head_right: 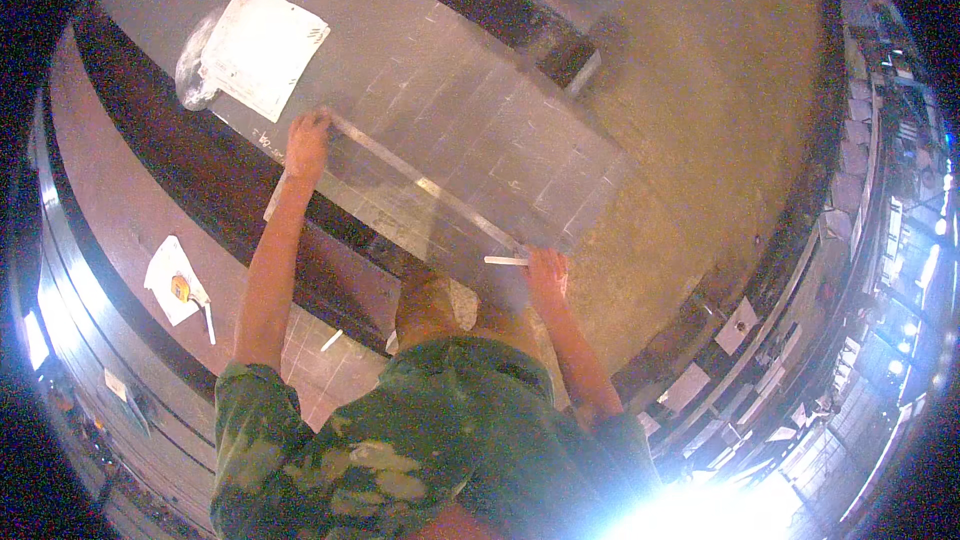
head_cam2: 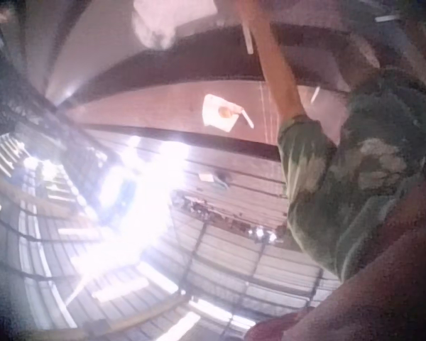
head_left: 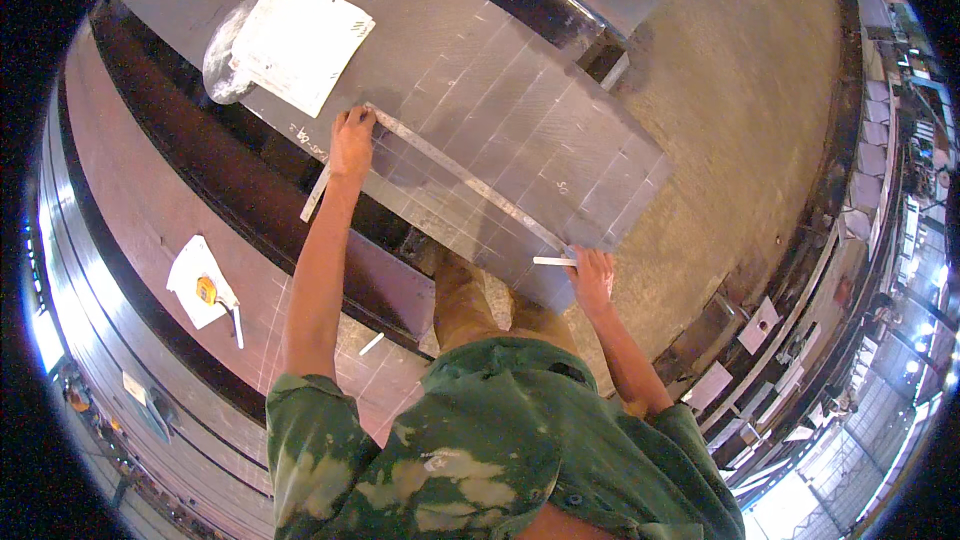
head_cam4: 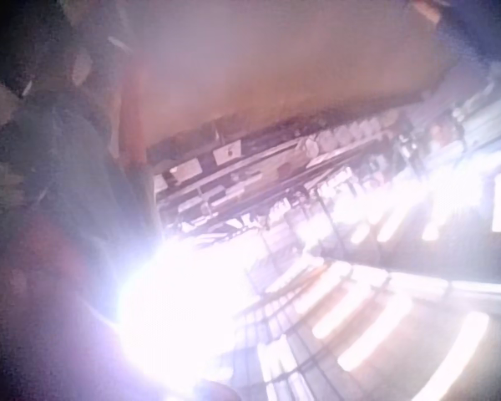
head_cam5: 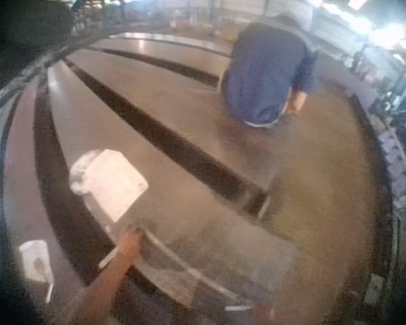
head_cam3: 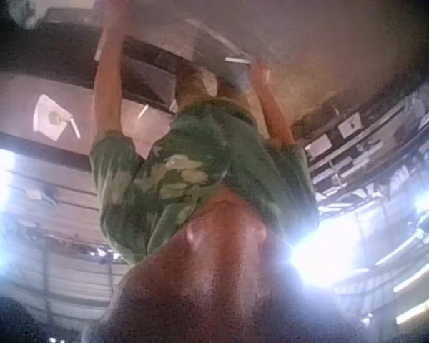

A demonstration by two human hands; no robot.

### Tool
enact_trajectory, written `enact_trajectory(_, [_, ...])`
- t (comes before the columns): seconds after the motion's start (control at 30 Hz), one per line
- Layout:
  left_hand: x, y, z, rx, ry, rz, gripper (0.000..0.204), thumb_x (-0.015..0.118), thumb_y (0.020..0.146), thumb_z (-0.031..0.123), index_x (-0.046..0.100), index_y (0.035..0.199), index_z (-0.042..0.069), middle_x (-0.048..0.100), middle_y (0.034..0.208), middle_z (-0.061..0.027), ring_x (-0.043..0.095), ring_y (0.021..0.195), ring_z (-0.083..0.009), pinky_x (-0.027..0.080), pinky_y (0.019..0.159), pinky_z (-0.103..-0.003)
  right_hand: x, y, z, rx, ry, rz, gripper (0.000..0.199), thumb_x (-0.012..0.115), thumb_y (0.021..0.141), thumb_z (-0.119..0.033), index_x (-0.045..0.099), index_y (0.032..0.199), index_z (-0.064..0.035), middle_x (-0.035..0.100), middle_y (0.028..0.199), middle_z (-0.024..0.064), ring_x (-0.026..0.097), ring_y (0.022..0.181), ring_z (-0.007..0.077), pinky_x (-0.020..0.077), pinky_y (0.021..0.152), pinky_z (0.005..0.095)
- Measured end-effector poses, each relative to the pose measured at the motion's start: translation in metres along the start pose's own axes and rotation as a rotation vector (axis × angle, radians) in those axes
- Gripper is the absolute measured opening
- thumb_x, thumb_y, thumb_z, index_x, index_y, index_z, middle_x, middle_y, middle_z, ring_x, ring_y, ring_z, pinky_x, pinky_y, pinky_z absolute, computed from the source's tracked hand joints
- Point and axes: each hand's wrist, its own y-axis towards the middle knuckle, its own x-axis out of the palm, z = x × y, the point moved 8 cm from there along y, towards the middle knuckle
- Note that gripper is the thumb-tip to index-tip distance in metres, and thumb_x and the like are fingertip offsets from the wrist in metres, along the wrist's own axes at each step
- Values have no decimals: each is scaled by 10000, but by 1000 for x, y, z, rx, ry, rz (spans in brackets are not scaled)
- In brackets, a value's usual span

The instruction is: The person uses a metal square and a white marker to draw a grid of lines on a large metal sheet. They repeatedly reposition the square and draw lines to create a pattern across the sheet's surface.

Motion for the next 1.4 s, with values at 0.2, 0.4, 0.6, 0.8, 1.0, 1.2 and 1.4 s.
enact_trajectory(0.2, [-5,1,2,-22,-5,-6,351,565,859,-1,680,1189,36,639,1171,-116,586,1071,-340,495,957,-435,0,2,1,38,25,-21,486,809,709,-130,629,1153,-47,650,957,124,598,908,323,440,804,453])
enact_trajectory(0.4, [-7,0,1,-25,28,-11,346,573,864,7,681,1191,39,640,1169,-113,588,1071,-332,497,960,-426,-4,5,-2,72,68,-13,486,812,711,-135,624,1151,-48,646,940,116,596,899,318,439,803,451])
enact_trajectory(0.6, [-5,0,2,-39,28,-21,329,577,866,11,694,1173,39,645,1164,-109,588,1065,-330,500,954,-423,-3,4,2,80,81,-2,480,817,706,-131,621,1137,-51,633,893,116,592,866,326,443,787,460])
enact_trajectory(0.8, [-2,1,1,-31,32,-16,326,584,862,18,698,1166,43,648,1161,-103,588,1066,-326,502,945,-420,-8,8,1,75,116,-1,490,813,707,-125,621,1151,-46,633,904,134,597,873,342,451,799,464])
enact_trajectory(1.0, [-2,-2,-1,-33,30,-12,339,591,857,22,686,1180,48,625,1196,-111,575,1090,-331,491,962,-433,-2,6,8,136,99,-44,465,812,693,-106,646,1122,-41,648,943,144,615,910,353,468,821,464])
enact_trajectory(1.2, [-7,-5,1,-81,-4,6,376,632,828,35,667,1202,43,589,1237,-143,551,1126,-350,476,990,-447,-1,6,7,130,104,-20,451,813,686,-97,660,1106,-39,665,964,145,622,913,352,476,816,460])
enact_trajectory(1.4, [-10,-7,3,-74,-21,47,393,646,817,31,659,1210,25,579,1240,-147,548,1115,-355,475,991,-448,-3,6,7,98,112,-19,460,813,688,-95,657,1117,-37,664,955,150,620,902,353,472,806,466])
